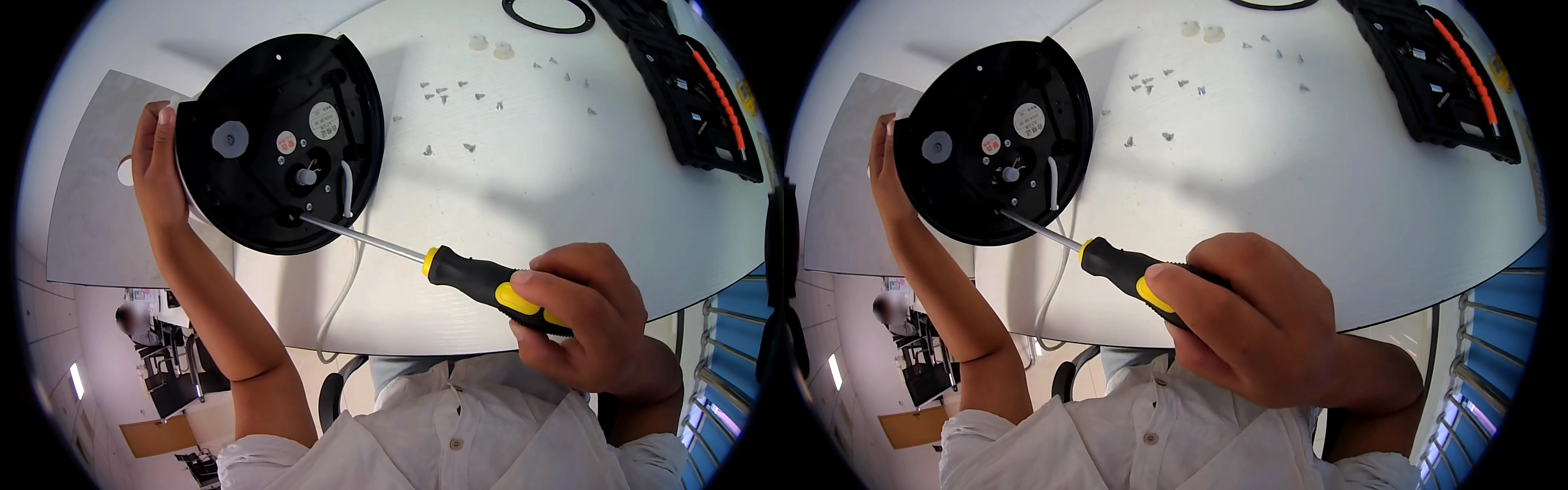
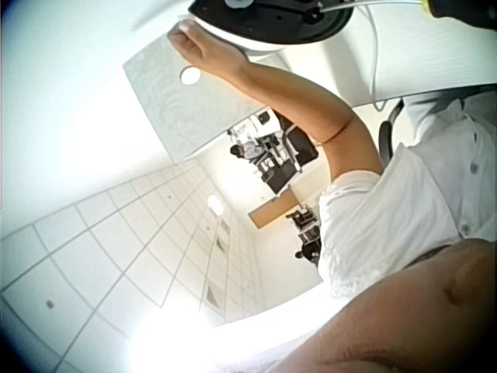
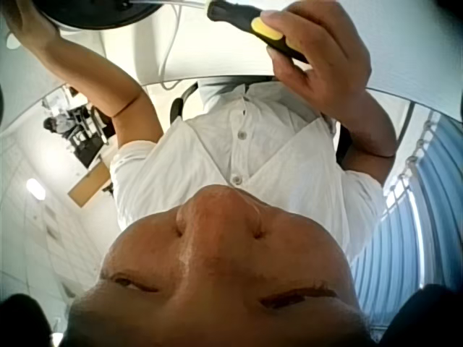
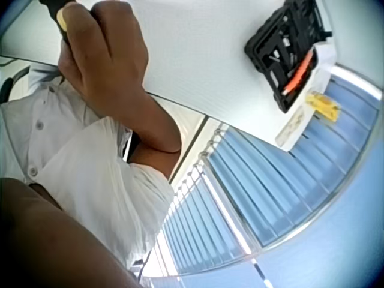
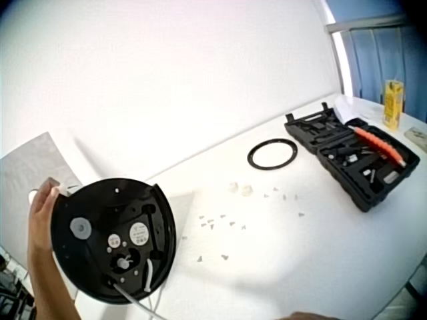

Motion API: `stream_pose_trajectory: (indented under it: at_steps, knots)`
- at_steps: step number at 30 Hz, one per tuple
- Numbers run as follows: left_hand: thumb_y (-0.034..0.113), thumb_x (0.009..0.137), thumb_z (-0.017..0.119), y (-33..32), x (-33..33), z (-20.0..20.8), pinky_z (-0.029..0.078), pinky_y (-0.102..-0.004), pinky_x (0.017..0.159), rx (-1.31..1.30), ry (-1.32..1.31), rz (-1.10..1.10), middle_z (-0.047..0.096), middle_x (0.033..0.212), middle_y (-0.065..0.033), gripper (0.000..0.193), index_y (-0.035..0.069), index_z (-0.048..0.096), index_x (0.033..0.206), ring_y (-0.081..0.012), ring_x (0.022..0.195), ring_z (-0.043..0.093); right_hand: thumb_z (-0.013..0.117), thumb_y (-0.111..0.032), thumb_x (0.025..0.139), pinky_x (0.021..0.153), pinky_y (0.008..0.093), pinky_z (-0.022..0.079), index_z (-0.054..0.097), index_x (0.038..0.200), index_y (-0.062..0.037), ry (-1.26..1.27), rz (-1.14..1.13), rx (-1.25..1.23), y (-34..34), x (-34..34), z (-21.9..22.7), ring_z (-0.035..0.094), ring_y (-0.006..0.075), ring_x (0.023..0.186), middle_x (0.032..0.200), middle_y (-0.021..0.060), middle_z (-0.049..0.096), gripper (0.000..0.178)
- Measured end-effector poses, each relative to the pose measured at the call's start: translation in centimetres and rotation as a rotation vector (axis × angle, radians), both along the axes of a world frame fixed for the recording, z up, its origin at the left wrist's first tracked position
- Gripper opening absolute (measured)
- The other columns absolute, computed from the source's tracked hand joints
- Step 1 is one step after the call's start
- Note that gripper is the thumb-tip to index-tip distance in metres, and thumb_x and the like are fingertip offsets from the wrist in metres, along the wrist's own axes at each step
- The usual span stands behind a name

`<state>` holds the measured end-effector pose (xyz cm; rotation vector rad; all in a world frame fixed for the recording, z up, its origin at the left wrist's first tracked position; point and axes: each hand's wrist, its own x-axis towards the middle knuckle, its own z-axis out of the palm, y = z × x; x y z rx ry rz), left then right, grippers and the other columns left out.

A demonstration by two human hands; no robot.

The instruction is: The person uses a screwdriver to fasten screws into the base of a white cylindrical appliance. They repeatedly pick up screws from the table, align them into holes on the black base, and tighten them while holding the appliance steady.

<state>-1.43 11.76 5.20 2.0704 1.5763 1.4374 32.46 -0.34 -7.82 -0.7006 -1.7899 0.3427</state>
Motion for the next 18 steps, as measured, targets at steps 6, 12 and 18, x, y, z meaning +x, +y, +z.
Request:
stream_pose_trajectory:
  at_steps: [6, 12, 18]
  knots:
    - [0.026, 0.098, 0.045, -0.03, 0.09, -0.10, 0.043, -0.0162, 0.060, 0.006, 0.013, 0.018, 0.057, 0.077, 0.0016, 0.025, 0.005, 0.058, 0.097, -0.0040, 0.068, 0.054, 0.066, -0.002, 0.064, 0.045, 0.0283, 0.041, 0.063, 0.097, -0.0004, 0.012, -0.005, -0.002, -0.14, -0.07, -0.15, 0.052, 0.0194, 0.058, 0.078, 0.0110, 0.053, 0.033]
    - [0.026, 0.097, 0.045, -0.05, 0.09, -0.18, 0.042, -0.0165, 0.059, -0.012, -0.017, 0.008, 0.057, 0.076, 0.0019, 0.025, 0.006, 0.058, 0.096, -0.0041, 0.067, 0.053, 0.065, 0.001, 0.061, 0.044, 0.0274, 0.040, 0.064, 0.096, -0.0009, 0.012, -0.009, -0.003, -0.32, -0.17, -0.35, 0.051, 0.0178, 0.056, 0.079, 0.0104, 0.053, 0.036]
    - [0.028, 0.097, 0.045, -0.03, 0.28, -0.17, 0.041, -0.0161, 0.058, 0.007, 0.012, 0.030, 0.056, 0.073, 0.0019, 0.025, 0.006, 0.058, 0.095, -0.0039, 0.066, 0.053, 0.066, 0.004, 0.058, 0.042, 0.0262, 0.038, 0.064, 0.095, -0.0018, 0.028, -0.023, -0.001, -0.48, -0.39, -0.57, 0.049, 0.0162, 0.053, 0.078, 0.0095, 0.053, 0.038]
